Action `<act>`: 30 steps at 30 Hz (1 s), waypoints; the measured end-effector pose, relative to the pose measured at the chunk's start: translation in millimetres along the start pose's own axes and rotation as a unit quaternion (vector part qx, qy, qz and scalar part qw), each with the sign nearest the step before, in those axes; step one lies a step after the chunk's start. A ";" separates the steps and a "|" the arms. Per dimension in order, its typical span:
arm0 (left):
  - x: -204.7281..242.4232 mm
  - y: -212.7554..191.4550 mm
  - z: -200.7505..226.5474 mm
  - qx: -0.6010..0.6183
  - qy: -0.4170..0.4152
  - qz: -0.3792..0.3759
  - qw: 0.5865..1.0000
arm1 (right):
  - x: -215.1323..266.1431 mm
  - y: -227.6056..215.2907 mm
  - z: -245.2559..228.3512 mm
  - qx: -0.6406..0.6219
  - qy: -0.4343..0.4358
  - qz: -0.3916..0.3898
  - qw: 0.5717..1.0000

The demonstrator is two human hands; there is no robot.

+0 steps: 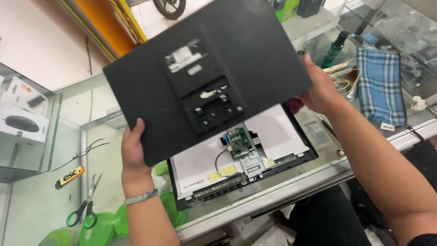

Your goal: Repairing a computer monitor by assembling internal components and cleaning the screen

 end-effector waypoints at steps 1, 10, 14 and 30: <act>2.9 2.1 -3.6 -0.002 0.000 0.001 1.000 | 17.0 10.6 -12.9 -0.001 0.002 0.000 1.000; 17.7 21.5 -6.2 -0.179 0.011 0.023 0.983 | -18.6 10.1 11.4 0.134 -0.094 -0.043 0.986; 17.1 25.1 3.7 -0.258 -0.007 0.097 0.961 | -4.3 17.2 8.7 0.168 -0.048 -0.035 0.984; 35.0 37.9 23.0 -0.659 -0.095 0.115 0.737 | 34.7 16.6 -25.0 0.411 0.008 -0.052 0.910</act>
Point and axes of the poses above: each hand's wrist, its own x-axis away from the middle knuckle, its own y-axis out of the palm, z = x × y, the point moved 3 cm from there along -x, towards the middle knuckle, and after that the axes turned 14 degrees about z, right-handed, at the moved point
